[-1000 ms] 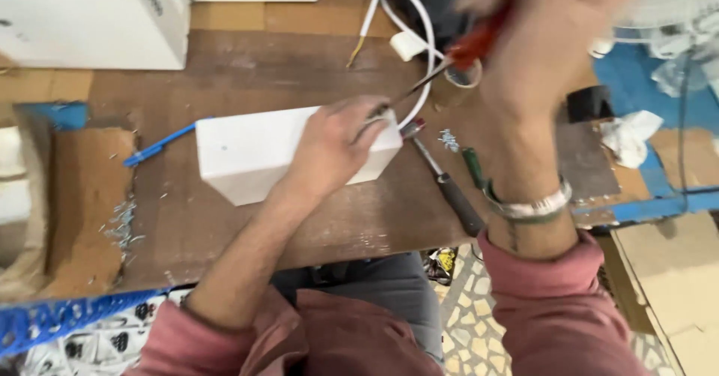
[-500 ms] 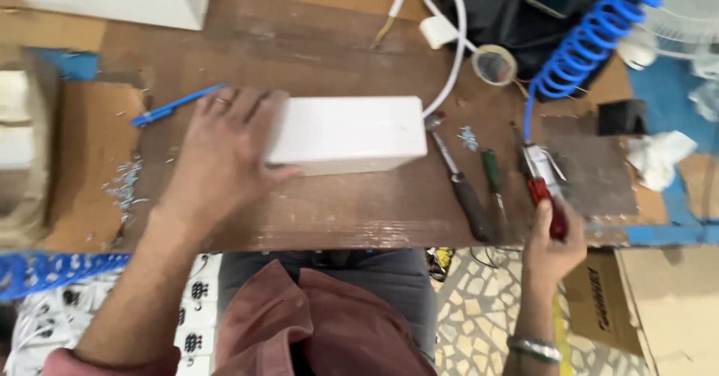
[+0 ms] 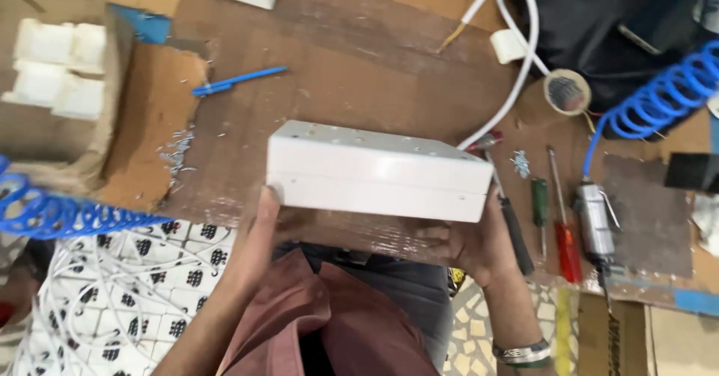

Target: Assembling white plastic electronic component enclosures using a pneumatic screwdriver and manual tools on a workbench.

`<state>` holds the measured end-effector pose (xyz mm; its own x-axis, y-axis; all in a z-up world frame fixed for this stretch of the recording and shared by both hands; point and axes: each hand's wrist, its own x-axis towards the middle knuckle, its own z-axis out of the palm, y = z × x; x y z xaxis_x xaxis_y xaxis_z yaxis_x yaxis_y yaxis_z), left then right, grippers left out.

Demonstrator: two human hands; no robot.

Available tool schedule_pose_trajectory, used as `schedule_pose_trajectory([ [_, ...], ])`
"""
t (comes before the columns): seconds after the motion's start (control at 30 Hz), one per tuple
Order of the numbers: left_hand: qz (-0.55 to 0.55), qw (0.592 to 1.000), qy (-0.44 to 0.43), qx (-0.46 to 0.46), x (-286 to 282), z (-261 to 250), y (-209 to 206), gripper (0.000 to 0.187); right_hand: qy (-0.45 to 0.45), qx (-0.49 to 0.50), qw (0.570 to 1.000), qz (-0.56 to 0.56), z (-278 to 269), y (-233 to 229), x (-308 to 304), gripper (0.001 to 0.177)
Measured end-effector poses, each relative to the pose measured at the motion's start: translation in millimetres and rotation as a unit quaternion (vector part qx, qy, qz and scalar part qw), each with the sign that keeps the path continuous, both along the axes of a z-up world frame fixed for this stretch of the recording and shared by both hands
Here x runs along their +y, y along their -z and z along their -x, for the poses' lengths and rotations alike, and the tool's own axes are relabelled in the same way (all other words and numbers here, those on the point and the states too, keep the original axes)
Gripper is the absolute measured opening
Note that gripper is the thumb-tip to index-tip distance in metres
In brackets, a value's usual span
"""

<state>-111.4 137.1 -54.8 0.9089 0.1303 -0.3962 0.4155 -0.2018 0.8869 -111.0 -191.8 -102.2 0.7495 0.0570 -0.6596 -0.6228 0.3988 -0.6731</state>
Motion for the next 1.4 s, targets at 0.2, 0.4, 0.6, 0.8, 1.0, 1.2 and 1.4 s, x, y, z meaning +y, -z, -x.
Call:
schedule_pose_trajectory([
  [0.2,-0.009,0.998,0.054,-0.015,20.9,-30.0,-11.0,0.087,-0.059,-0.112,0.952,0.277,-22.3,-25.3,8.3,0.099],
  [0.4,0.074,0.96,0.095,-0.252,5.6,-82.5,-17.2,0.069,-0.04,-0.379,0.849,0.367,-65.5,-49.5,28.4,0.069],
  [0.6,0.049,0.963,0.086,-0.252,16.3,-55.7,-10.8,0.052,0.116,-0.316,0.909,0.245,-25.8,-41.9,43.9,0.039],
  [0.8,0.277,0.954,0.019,0.112,17.5,-15.2,8.9,0.104,0.208,0.012,0.977,0.046,19.8,-22.3,39.4,0.071],
  [1.0,0.31,0.936,0.015,0.168,23.0,-20.7,34.5,0.11,0.166,0.116,0.979,0.013,19.1,17.1,6.5,0.098],
  [1.2,0.216,0.966,0.013,0.138,34.0,-17.2,41.4,0.091,0.012,-0.072,0.979,0.19,20.8,8.6,10.8,0.065],
  [1.4,-0.008,0.972,0.148,-0.182,35.5,-76.8,2.1,0.113,-0.126,-0.331,0.837,0.417,-34.1,0.1,10.0,0.104],
])
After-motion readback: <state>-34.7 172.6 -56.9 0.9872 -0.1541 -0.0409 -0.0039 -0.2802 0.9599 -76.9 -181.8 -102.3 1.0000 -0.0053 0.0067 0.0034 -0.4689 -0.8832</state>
